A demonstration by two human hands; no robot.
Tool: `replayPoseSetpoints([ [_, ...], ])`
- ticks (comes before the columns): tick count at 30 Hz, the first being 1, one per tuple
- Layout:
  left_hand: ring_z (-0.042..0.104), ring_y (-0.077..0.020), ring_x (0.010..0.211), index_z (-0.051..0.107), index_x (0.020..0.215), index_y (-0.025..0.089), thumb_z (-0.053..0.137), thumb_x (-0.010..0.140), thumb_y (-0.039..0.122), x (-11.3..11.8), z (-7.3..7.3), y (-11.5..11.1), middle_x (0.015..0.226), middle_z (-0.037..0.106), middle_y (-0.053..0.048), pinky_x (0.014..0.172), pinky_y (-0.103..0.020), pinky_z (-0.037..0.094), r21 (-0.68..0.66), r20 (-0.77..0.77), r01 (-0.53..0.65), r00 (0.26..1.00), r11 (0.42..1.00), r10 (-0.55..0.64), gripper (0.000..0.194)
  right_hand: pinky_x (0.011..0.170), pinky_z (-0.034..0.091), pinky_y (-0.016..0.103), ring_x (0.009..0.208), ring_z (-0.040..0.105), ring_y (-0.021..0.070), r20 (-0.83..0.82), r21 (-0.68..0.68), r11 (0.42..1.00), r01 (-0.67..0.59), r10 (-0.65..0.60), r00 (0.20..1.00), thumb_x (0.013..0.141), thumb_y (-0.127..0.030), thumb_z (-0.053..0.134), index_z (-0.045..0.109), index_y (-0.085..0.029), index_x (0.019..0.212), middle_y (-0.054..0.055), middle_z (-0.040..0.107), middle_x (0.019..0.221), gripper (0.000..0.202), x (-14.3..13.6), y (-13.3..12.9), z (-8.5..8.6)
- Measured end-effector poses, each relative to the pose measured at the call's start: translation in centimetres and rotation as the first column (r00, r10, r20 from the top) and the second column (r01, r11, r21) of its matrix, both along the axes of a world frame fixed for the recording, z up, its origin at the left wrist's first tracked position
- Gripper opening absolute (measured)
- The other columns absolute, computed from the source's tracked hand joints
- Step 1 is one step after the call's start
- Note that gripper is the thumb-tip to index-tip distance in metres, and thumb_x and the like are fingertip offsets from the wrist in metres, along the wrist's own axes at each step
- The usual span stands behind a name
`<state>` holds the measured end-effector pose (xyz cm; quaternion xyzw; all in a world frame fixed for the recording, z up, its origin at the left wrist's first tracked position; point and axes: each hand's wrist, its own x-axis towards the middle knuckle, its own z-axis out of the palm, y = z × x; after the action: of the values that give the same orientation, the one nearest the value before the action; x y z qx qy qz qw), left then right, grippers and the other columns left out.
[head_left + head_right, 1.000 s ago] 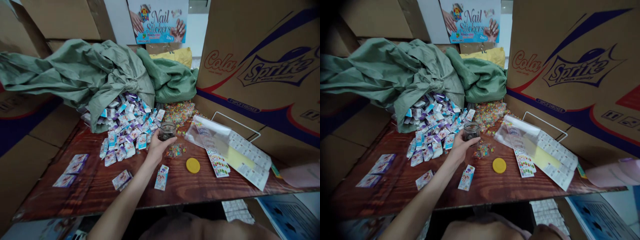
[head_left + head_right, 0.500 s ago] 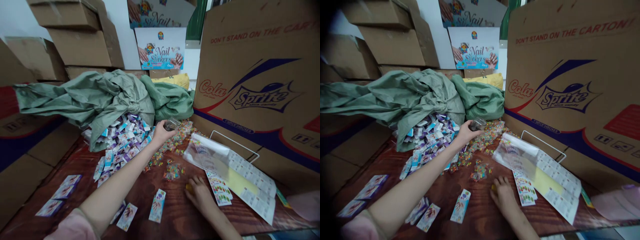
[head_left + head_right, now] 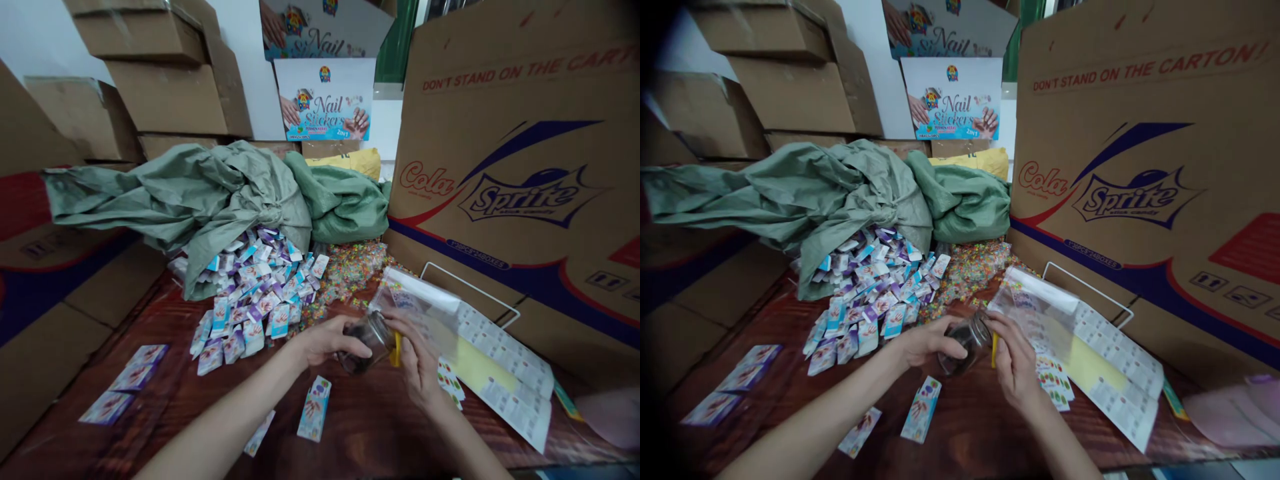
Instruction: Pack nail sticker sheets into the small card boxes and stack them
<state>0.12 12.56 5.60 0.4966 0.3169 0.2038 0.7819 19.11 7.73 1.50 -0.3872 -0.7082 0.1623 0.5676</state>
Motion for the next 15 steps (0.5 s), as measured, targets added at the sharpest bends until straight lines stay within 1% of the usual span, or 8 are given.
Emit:
replayPoseSetpoints([
  [2, 0.056, -0.0092, 0.063, 0.07, 0.08, 0.015, 0.078, 0.054, 0.028, -0.5, -0.3, 0.0, 0.073, 0.065, 0.0, 0.058, -0.018, 0.046, -0.135, 0.031, -0.011, 0.999, 0.991, 0.015, 0.031, 0.097, 0.046, 0.04, 0.115, 0.057, 0.0219, 0.025, 0.008, 1.0, -0.014, 0.014, 1.0, 0.096, -0.025, 0.036, 0.057, -0.027, 0.118, 0.007, 0.062, 0.121, 0.031, -0.3, 0.3, 0.2],
  [3, 0.057, -0.0101, 0.063, 0.07, 0.08, 0.014, 0.077, 0.055, 0.031, -0.7, -0.6, 0.2, 0.073, 0.066, -0.001, 0.059, -0.02, 0.047, -0.193, 0.029, -0.008, 0.999, 0.981, 0.014, 0.031, 0.096, 0.046, 0.039, 0.114, 0.058, 0.0212, 0.0, -0.014, 0.999, -0.029, 0.029, 1.0, 0.097, -0.026, 0.036, 0.055, -0.027, 0.12, 0.007, 0.063, 0.121, 0.03, -0.4, 0.7, 0.4],
  [5, 0.059, -0.0136, 0.062, 0.07, 0.081, 0.014, 0.073, 0.056, 0.037, -1.1, -1.1, 0.8, 0.073, 0.067, -0.003, 0.058, -0.025, 0.05, -0.288, 0.015, 0.022, 1.0, 0.957, -0.019, 0.035, 0.092, 0.048, 0.038, 0.111, 0.06, 0.0199, -0.075, -0.081, 0.99, -0.111, 0.105, 0.992, 0.097, -0.029, 0.037, 0.048, -0.026, 0.123, 0.008, 0.064, 0.119, 0.028, -0.5, 1.6, 1.3],
  [7, 0.06, -0.0174, 0.06, 0.068, 0.082, 0.013, 0.071, 0.054, 0.042, -1.3, -1.5, 1.4, 0.071, 0.068, -0.005, 0.053, -0.029, 0.05, -0.348, 0.018, 0.068, 0.998, 0.935, -0.066, 0.04, 0.088, 0.05, 0.035, 0.106, 0.063, 0.0187, -0.102, -0.139, 0.965, -0.221, 0.208, 0.973, 0.097, -0.031, 0.04, 0.046, -0.025, 0.121, 0.009, 0.066, 0.117, 0.026, -0.6, 2.4, 2.4],
  [9, 0.06, -0.019, 0.058, 0.068, 0.081, 0.013, 0.07, 0.052, 0.044, -1.3, -1.7, 1.7, 0.068, 0.068, -0.006, 0.049, -0.03, 0.048, -0.378, 0.031, 0.102, 0.995, 0.92, -0.098, 0.043, 0.088, 0.05, 0.034, 0.106, 0.063, 0.0186, -0.034, -0.168, 0.946, -0.278, 0.277, 0.96, 0.096, -0.033, 0.042, 0.051, -0.023, 0.116, 0.009, 0.065, 0.118, 0.023, -0.6, 2.9, 3.2],
  [11, 0.059, -0.017, 0.058, 0.067, 0.08, 0.013, 0.071, 0.052, 0.042, -1.0, -1.7, 1.8, 0.067, 0.067, -0.005, 0.052, -0.028, 0.047, -0.353, 0.018, 0.076, 0.997, 0.933, -0.075, 0.04, 0.091, 0.048, 0.035, 0.111, 0.06, 0.0203, 0.08, -0.153, 0.95, -0.271, 0.285, 0.955, 0.094, -0.034, 0.045, 0.054, -0.022, 0.113, 0.01, 0.061, 0.125, 0.024, -0.6, 2.9, 3.4],
  [12, 0.058, -0.0155, 0.058, 0.067, 0.08, 0.014, 0.073, 0.052, 0.039, -0.8, -1.6, 1.7, 0.067, 0.066, -0.004, 0.054, -0.027, 0.047, -0.313, -0.001, 0.052, 0.998, 0.948, -0.056, 0.038, 0.093, 0.046, 0.036, 0.114, 0.058, 0.0212, 0.122, -0.127, 0.96, -0.25, 0.265, 0.957, 0.094, -0.034, 0.046, 0.055, -0.022, 0.112, 0.01, 0.06, 0.126, 0.024, -0.7, 2.8, 3.3],
  [15, 0.056, -0.0126, 0.061, 0.066, 0.078, 0.014, 0.076, 0.055, 0.033, -0.1, -0.9, 1.4, 0.067, 0.063, -0.001, 0.06, -0.025, 0.044, -0.083, -0.049, -0.004, 0.999, 0.997, 0.0, 0.031, 0.092, 0.046, 0.035, 0.11, 0.059, 0.0205, 0.128, -0.06, 0.99, -0.132, 0.138, 0.982, 0.096, -0.031, 0.04, 0.059, -0.02, 0.104, 0.009, 0.064, 0.116, 0.023, -1.3, 2.6, 2.5],
])
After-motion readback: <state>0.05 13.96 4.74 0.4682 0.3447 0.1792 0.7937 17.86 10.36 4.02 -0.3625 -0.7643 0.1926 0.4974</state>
